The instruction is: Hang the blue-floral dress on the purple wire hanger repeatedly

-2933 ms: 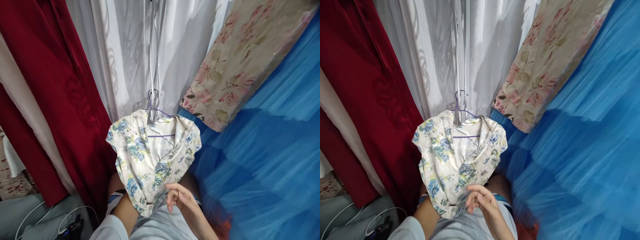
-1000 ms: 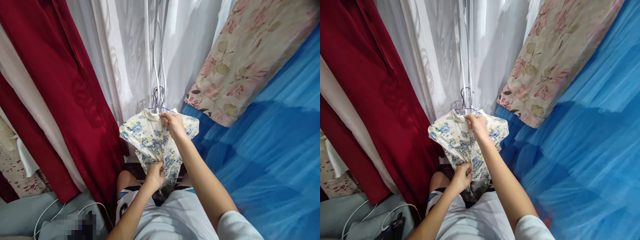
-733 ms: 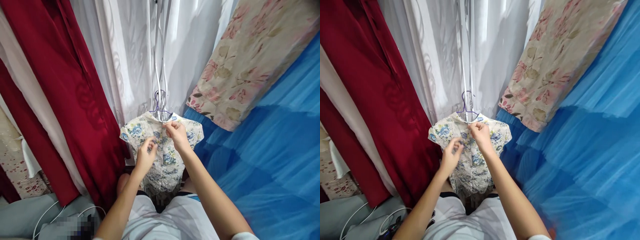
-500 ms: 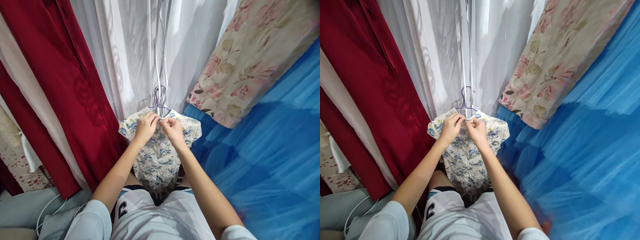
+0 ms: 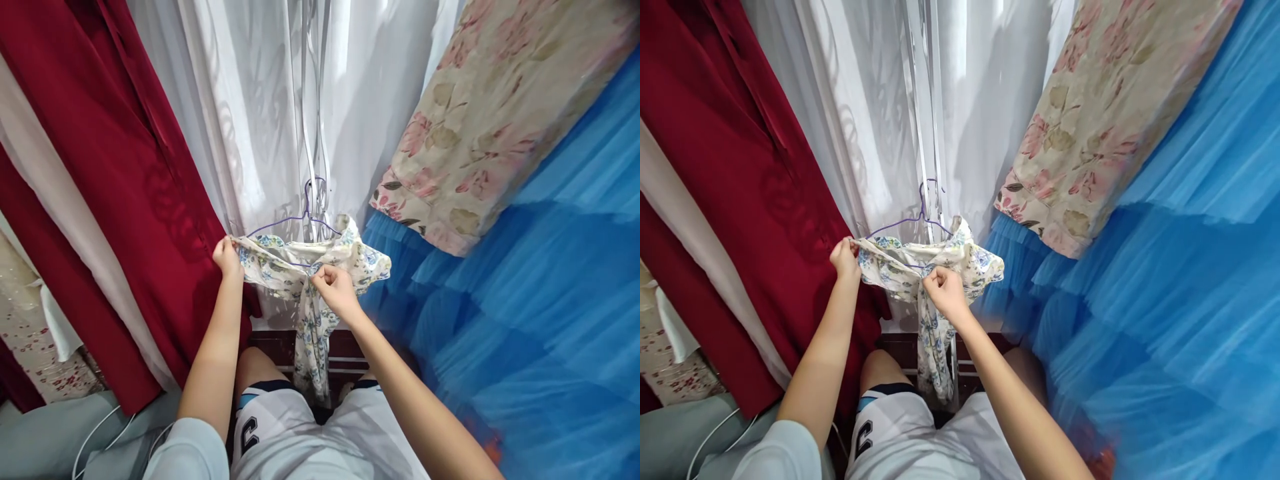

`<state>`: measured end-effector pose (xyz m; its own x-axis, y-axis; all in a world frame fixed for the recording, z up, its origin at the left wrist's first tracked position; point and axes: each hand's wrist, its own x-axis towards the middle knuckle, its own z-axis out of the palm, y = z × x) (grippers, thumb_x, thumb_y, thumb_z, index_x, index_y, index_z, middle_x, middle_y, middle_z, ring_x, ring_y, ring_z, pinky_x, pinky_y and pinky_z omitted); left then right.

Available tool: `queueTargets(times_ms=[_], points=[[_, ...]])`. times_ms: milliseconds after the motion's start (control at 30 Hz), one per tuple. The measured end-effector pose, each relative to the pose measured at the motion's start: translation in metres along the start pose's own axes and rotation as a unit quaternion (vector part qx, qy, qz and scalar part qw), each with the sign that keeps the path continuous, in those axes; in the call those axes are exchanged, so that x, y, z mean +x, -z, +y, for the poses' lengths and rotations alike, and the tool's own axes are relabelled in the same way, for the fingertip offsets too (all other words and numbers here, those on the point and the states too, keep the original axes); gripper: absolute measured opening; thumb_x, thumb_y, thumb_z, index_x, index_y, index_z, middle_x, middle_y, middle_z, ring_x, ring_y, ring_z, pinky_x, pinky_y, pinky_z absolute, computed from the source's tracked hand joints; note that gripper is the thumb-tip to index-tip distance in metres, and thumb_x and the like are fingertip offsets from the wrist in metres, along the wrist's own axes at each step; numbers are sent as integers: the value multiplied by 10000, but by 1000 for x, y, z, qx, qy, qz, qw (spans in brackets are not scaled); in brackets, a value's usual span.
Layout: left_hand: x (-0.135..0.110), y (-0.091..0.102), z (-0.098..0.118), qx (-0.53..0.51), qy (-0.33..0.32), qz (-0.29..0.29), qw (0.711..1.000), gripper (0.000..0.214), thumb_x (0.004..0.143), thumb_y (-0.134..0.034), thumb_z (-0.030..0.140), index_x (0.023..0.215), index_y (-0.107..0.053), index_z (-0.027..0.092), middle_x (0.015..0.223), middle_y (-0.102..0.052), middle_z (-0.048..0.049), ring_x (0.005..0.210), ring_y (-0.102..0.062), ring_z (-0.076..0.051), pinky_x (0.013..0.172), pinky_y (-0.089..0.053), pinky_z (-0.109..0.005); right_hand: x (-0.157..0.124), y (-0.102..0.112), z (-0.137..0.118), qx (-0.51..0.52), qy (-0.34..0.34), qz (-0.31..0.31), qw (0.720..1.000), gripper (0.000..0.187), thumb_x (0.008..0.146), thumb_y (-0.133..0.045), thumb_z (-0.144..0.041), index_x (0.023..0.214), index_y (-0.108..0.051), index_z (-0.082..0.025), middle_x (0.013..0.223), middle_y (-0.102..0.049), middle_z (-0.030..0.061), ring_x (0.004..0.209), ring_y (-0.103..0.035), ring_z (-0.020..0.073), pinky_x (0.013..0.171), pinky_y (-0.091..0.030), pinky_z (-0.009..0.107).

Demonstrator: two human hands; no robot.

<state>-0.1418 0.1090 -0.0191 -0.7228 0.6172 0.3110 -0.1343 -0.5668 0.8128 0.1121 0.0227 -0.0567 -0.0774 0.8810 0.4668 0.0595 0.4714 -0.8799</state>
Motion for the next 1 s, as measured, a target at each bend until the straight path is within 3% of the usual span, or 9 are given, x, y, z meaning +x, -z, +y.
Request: queueTargets(times_ms=[100,267,500,667,767,867,933,1000], points=[[-23,18,-30,-13,101,-16,995,188,856,-579,249,718,-483,163,587,-485,46,531,-511,-87,629,-431,-237,-10,2,9,22,-14,10,1000,226,722,-612,-275,562,-468,-208,465,-389,-72,439,-322,87,454,-213,232],[-83,31,-73,-33,204,-100,973,166,774,-627,286,760,-512,167,651,-588,-15,558,-606,-149,616,-488,-300,-30,24,43,53,-60,70,994,264,747,-602,-350,566,-468,-214,465,-374,-69,440,-284,92,446,-198,241],[-113,48,-89,19,162,-129,978,200,813,-606,373,826,-569,177,682,-622,-4,597,-588,-135,618,-451,-244,-47,31,76,68,-111,91,987,225,726,-620,-365,594,-542,-200,447,-363,-76,431,-283,93,434,-205,235],[-161,61,-99,71,147,-209,964,435,776,-626,599,707,-561,174,595,-586,-9,571,-574,-163,610,-461,-279,-62,30,91,63,-127,102,985,253,740,-610,-376,577,-537,-197,445,-374,-67,421,-276,94,433,-198,239],[-183,51,-94,60,129,-241,960,484,819,-545,666,789,-548,183,713,-604,-22,705,-618,-179,700,-487,-290,-77,39,102,43,-136,115,983,299,757,-595,-419,560,-519,-207,431,-357,-67,409,-267,103,433,-203,248],[-203,32,-74,33,116,-264,957,431,894,-484,620,861,-538,193,807,-575,-17,774,-588,-155,742,-469,-255,-91,52,97,12,-134,103,986,276,710,-677,-420,598,-556,-200,485,-432,-52,463,-362,125,477,-291,255],[-219,19,-54,17,106,-303,947,368,941,-460,548,862,-534,196,803,-547,-10,755,-549,-139,726,-453,-237,-95,59,80,-12,-114,61,992,245,643,-763,-376,738,-640,-186,629,-562,-18,595,-492,160,580,-392,268],[-235,9,-32,14,84,-352,932,324,976,-434,477,857,-540,194,800,-543,-13,752,-531,-140,724,-447,-239,-95,59,59,-41,-68,-17,997,378,624,-797,-324,958,-676,-195,850,-646,20,784,-563,201,720,-443,290]])
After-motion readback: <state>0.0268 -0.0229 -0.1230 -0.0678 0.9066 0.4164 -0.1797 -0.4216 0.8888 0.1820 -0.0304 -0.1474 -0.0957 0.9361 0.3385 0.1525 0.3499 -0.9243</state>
